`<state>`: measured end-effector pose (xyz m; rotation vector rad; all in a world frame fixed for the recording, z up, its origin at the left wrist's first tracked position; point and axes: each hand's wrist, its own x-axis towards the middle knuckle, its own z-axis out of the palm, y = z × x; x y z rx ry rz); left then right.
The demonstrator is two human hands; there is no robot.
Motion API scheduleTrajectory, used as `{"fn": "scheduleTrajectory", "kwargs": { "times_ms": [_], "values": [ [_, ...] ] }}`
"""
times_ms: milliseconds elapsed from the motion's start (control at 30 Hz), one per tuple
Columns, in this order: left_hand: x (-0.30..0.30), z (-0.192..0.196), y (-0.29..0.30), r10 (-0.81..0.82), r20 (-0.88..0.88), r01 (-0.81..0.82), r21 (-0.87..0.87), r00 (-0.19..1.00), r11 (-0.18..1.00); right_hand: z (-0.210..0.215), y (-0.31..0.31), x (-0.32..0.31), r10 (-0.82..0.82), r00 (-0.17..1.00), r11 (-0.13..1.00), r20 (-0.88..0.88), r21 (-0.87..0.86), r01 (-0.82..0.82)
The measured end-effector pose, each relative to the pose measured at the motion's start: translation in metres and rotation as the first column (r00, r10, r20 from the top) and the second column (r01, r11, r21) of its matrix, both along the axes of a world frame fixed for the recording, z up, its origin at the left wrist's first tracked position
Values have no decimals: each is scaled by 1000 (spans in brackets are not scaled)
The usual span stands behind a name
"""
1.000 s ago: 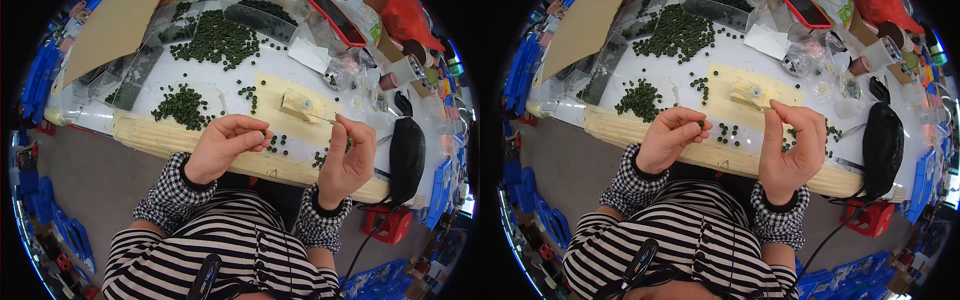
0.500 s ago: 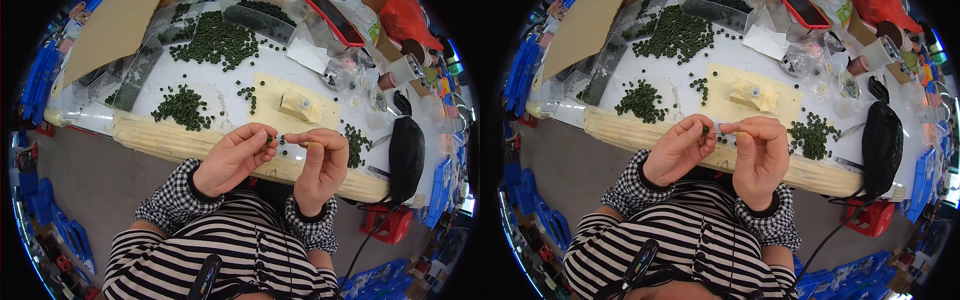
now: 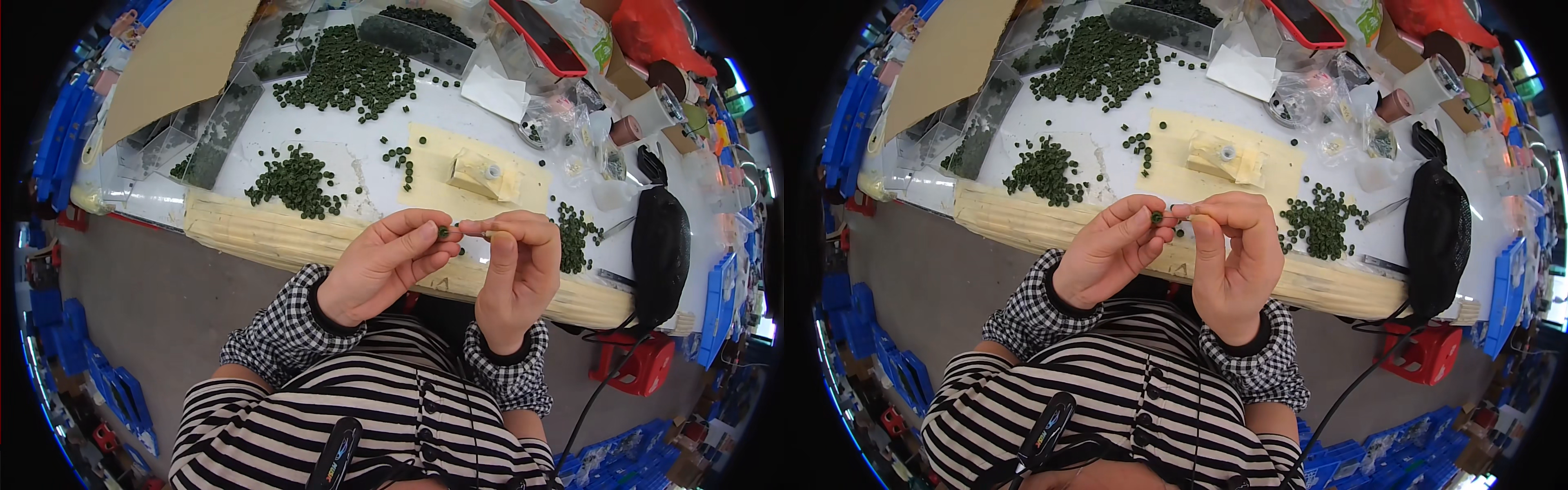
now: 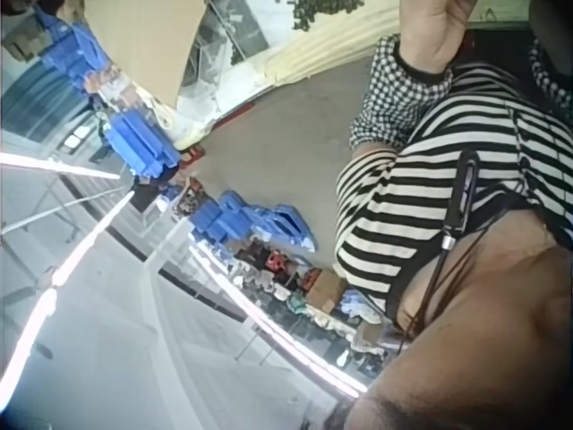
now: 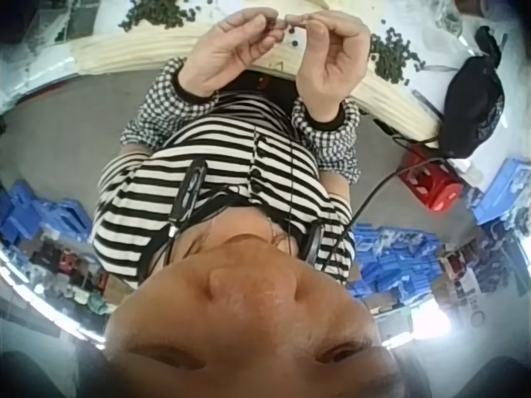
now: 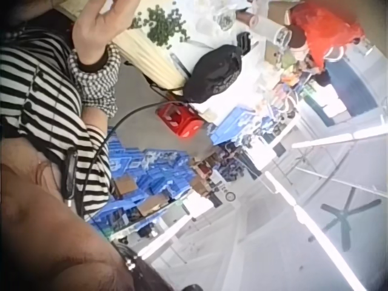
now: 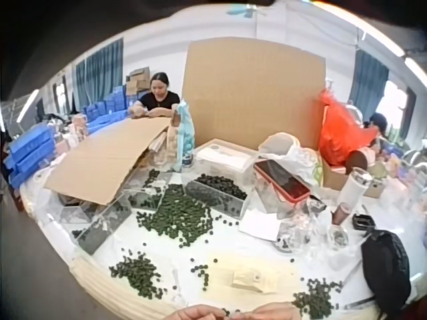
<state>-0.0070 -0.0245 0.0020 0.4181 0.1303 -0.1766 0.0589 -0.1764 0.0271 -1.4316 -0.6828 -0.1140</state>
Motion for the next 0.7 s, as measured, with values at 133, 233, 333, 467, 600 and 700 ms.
{"fn": "scheduleTrajectory", "kwargs": {
  "times_ms": [133,233,333,467,600,700],
  "values": [
    [0,-1,0,7,5,-7,1,1000,1000,-1,-1,1,-6,1000,1000,11,-13,6],
    [0,-1,0,10,4,-10,-2,1000,1000,-4,1,1,-14,1000,999,-12,32,14],
    [0,-1,0,18,-9,-18,18,1000,1000,-4,0,1,-16,1000,1000,-5,15,16],
    [0,2,-2,29,-48,-25,74,998,997,-5,0,1,-15,1000,1000,-7,22,15],
    [0,-2,0,12,-5,-12,-4,1000,1000,-3,0,1,-18,1000,1000,-23,20,18],
    [0,4,-2,39,-64,-34,78,997,996,1,1,2,-33,999,994,-26,105,36]
  ]
}}
